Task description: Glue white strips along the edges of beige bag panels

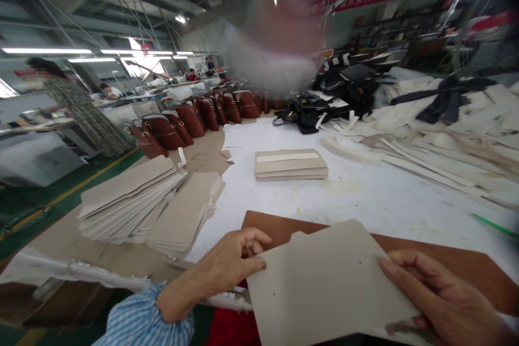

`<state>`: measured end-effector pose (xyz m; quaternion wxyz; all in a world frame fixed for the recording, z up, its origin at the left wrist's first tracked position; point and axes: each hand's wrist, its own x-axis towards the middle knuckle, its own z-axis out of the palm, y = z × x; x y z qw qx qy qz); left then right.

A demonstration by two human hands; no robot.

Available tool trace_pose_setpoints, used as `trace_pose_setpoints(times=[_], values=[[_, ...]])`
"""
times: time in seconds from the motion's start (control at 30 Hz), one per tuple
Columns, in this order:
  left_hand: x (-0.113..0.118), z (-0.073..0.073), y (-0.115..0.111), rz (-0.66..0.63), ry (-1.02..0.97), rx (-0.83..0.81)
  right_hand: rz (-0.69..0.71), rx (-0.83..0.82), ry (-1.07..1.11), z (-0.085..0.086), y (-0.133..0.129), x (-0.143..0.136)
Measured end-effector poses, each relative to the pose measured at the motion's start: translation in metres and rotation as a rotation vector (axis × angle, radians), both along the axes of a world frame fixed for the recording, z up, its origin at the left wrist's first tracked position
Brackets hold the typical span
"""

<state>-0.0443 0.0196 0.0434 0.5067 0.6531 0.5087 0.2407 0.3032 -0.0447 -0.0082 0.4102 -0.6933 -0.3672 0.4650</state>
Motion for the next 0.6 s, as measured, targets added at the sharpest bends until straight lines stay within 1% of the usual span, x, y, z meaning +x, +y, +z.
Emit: trace_pose_setpoints(times=[0.07,0.1,0.17,0.23,0.37,0.47,0.6], values=[[0.003,-0.022,0.001,0.106,0.022,0.088,0.053,0.028,-0.181,-0.019,0.001,0.009],[0.005,-0.03,0.002,0.153,0.036,0.13,0.094,0.039,-0.257,-0.025,0.0,0.011],[0.009,-0.041,0.005,0.232,0.057,0.209,0.161,0.053,-0.342,-0.029,-0.001,0.009],[0.013,-0.045,0.008,0.289,0.074,0.282,0.175,0.066,-0.339,-0.024,-0.004,0.003],[0.017,-0.049,0.012,0.341,0.1,0.407,0.067,0.155,-0.401,-0.014,-0.01,-0.01],[0.02,-0.054,0.014,0.359,0.127,0.502,0.038,0.178,-0.507,-0.016,-0.012,-0.014],[0.023,-0.058,0.022,0.345,0.166,0.598,0.08,0.227,-0.733,-0.024,-0.012,-0.017]])
